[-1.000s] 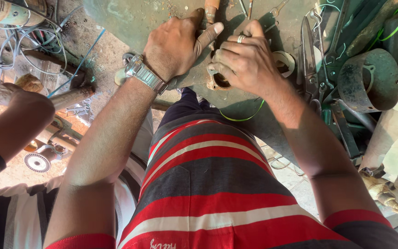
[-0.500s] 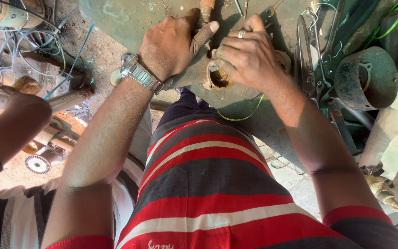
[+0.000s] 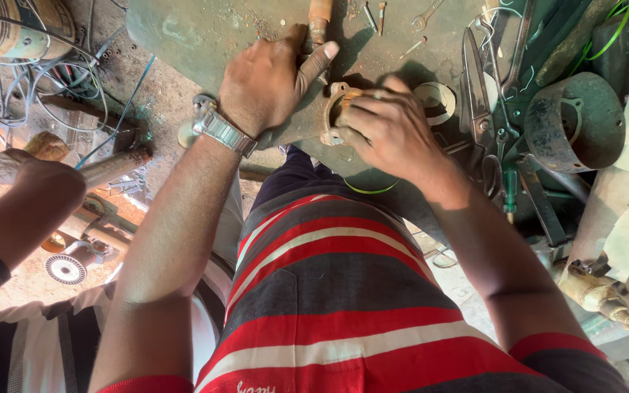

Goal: The person uses a cloth to wipe a cylindrical metal part, then uses a screwdriver to scrape and clean the interior of a small metal housing. They repeatedly wipe and scrape the same housing while another person works nearby.

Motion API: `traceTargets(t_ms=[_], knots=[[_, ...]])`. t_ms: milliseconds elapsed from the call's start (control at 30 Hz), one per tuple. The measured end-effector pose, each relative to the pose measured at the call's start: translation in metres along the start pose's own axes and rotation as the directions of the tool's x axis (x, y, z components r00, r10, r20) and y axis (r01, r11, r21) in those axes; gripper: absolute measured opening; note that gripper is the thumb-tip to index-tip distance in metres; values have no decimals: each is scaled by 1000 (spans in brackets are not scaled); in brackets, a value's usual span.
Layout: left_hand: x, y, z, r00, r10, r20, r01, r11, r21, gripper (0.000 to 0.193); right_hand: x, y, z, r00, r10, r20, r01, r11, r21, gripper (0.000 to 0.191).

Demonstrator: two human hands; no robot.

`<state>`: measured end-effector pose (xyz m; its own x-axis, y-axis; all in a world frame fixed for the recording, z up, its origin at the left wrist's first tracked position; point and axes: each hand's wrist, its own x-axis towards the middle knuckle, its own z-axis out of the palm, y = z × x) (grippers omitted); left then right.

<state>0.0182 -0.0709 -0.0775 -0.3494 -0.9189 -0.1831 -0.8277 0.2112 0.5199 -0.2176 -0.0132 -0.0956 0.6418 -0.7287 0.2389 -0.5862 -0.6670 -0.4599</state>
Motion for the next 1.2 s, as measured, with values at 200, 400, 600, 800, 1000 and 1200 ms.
traceTargets(t_ms=[200, 400, 600, 800, 1000, 1200], knots=[[-12, 9, 15, 975, -67, -214, 61, 997, -37, 69, -22, -31, -19, 852, 518, -74, -473, 824, 313, 21], [-14, 18, 10, 975, -169, -147, 162, 985, -60, 69, -25, -50, -19, 887, 456, -69, -401, 837, 373, 18], [-12, 19, 9, 978, -186, -91, 179, 981, -76, 72, -36, -54, -21, 908, 419, -1, -409, 888, 211, 37], [-12, 19, 11, 980, -182, -81, 176, 981, -78, 71, -36, -59, -13, 907, 420, -30, -399, 881, 254, 28], [-15, 22, 10, 979, -166, -117, 156, 984, -91, 69, -28, -65, -12, 912, 406, -52, -392, 902, 181, 28], [-16, 20, 12, 979, -172, -105, 167, 984, -54, 71, -26, -68, -9, 910, 408, -79, -384, 898, 217, 25]])
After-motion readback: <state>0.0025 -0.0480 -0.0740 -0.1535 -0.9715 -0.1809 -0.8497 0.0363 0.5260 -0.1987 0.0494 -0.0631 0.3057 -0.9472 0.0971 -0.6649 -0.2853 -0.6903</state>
